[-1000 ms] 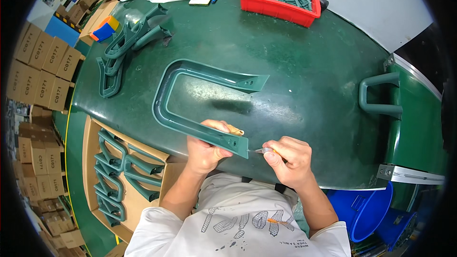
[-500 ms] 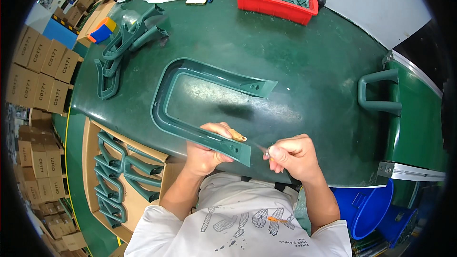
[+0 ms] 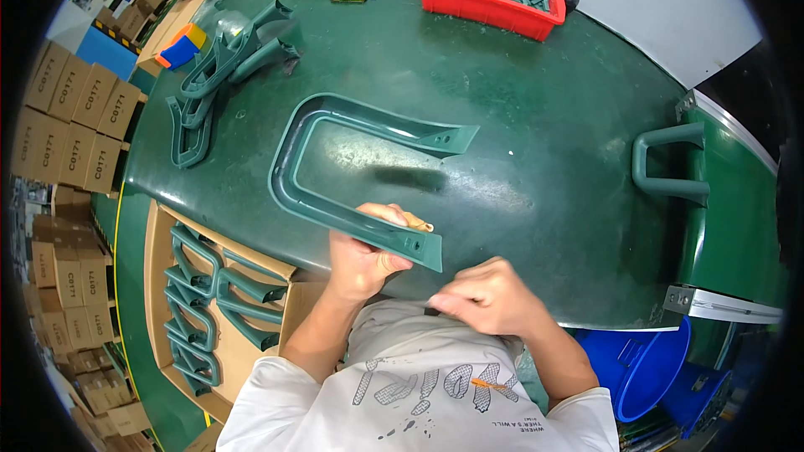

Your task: Manually clean plastic parts, pack them into a cardboard box, and seal the box with tape in a factory environment.

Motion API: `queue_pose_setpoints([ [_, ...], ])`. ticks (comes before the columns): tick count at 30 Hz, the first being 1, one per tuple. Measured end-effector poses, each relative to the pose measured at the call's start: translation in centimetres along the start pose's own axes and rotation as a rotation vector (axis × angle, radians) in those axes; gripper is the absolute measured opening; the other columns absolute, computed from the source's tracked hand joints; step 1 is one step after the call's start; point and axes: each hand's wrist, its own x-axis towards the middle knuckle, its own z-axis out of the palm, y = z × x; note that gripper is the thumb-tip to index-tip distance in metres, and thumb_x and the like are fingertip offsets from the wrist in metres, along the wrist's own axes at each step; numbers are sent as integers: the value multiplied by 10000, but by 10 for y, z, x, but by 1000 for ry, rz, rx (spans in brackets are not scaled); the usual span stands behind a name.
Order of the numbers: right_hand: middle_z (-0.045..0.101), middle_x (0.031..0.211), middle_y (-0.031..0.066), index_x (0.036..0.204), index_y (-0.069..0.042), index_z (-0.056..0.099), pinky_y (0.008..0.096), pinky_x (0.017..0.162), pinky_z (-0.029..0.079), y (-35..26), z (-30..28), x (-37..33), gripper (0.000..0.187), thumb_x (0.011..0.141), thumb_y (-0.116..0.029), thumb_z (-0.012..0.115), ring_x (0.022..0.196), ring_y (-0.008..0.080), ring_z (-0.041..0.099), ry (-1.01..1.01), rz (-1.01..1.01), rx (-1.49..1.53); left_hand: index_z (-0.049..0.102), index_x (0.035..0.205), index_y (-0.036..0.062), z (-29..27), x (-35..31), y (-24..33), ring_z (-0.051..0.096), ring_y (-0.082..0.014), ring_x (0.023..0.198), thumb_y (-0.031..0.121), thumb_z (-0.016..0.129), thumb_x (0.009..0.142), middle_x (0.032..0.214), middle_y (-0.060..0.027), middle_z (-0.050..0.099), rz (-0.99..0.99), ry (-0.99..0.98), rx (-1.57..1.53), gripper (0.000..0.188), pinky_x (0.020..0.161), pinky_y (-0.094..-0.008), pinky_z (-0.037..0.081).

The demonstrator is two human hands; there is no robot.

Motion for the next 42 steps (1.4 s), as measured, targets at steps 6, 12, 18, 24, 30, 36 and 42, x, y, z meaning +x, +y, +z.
queue_pose_setpoints([
  [6,618,693,91,845,-1,695,269,515,423,-11,-28,-1,93,809,-80,661,609,143,579,261,-48,135,560,971,33,0,-3,1,588,-212,774,255,856,628,810,-115,609,-45,-10,-69,505,670,-312,511],
  [12,613,687,81,894,-2,703,248,511,413,-1,-37,13,144,777,-83,720,592,125,551,747,-50,-173,555,945,41,9,-7,2,582,-206,759,271,858,630,811,-110,614,-23,-95,-106,493,642,-289,486],
  [18,603,655,74,889,2,702,249,491,399,5,-34,13,156,770,-96,730,546,125,528,784,-22,-292,556,941,47,12,-7,5,589,-206,751,290,855,630,812,-110,621,-23,-100,-86,496,616,-278,457],
  [24,597,639,76,870,4,698,259,482,402,9,-34,14,149,760,-92,732,527,144,529,795,-43,-343,560,938,48,13,-7,4,598,-211,760,279,849,636,808,-124,633,-31,-112,-103,477,626,-292,463],
  [30,595,640,81,850,6,683,277,479,411,13,-37,17,137,751,-77,727,524,183,541,857,-119,-477,565,943,54,12,-15,1,605,-214,769,260,840,648,807,-139,648,-53,-144,-165,453,633,-299,476],
  [36,587,635,93,834,16,669,293,491,414,21,-43,22,117,772,-75,708,529,206,538,951,-53,-557,562,928,65,15,-19,-2,575,-196,728,278,855,627,808,-134,636,-57,-116,-158,471,576,-262,456],
  [42,558,608,30,843,25,680,242,501,395,27,-68,14,239,882,-207,635,559,86,503,995,118,-241,567,945,59,5,-27,-6,636,-233,729,309,823,656,771,-131,663,-3,-194,-95,460,655,-334,448],
])
